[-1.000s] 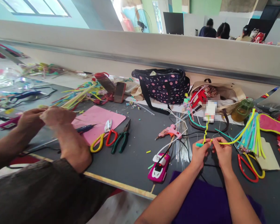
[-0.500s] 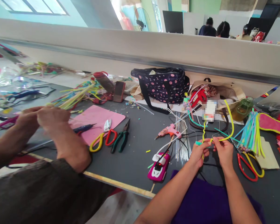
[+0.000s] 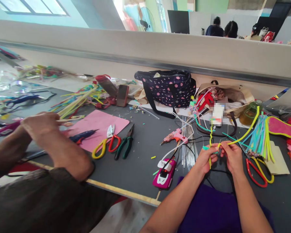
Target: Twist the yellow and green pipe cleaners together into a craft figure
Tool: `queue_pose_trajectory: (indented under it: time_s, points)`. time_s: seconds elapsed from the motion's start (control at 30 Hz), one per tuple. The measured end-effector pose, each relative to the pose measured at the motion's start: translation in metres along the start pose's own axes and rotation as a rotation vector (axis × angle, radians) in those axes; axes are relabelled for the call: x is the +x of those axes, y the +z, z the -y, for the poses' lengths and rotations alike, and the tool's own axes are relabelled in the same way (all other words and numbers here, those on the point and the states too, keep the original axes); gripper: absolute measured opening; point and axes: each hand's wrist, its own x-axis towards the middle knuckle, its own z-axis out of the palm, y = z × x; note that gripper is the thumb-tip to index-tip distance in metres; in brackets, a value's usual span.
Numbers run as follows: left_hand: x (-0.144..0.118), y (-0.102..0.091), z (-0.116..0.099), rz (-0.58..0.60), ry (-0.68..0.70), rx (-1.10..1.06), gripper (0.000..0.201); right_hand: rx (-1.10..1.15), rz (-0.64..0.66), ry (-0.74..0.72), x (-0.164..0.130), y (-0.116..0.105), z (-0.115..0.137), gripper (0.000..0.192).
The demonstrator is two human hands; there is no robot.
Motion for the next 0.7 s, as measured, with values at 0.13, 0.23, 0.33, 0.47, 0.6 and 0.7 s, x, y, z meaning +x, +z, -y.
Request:
queue_pose_trajectory:
  time_s: [0.13,0.23,0.33,0.47,0.6,0.7]
  points:
    - [-0.0009,0.0014,-0.0010,-0.014,-0.001,0.006,0.033,0.023,0.047,0.016,-0.0013,0.0004,0.0038,0.026]
    - [-0.0013,0.0011,-0.0009,-0.001,-0.008,-0.016,0.032,0.006,0.079,0.018,-0.0010,-0.0009,0.0039,0.027]
    - [-0.0009,-0.0005,-0.0002,0.019,-0.034,-0.027,0.032,-0.014,0.097,0.014,0.0001,-0.0031,0.0028,0.027]
    - [0.0000,-0.0022,0.0005,0.046,-0.066,-0.045,0.030,-0.028,0.137,0.004,0.0013,-0.0049,0.0006,0.027]
    - [-0.0008,-0.0010,0.0005,0.058,-0.070,-0.005,0.029,-0.026,0.116,0.007,0.0015,-0.0030,-0.0008,0.027]
    - [-0.0019,0.0001,0.0009,0.033,-0.025,0.042,0.031,-0.011,0.066,0.030,0.0016,-0.0020,0.0010,0.029]
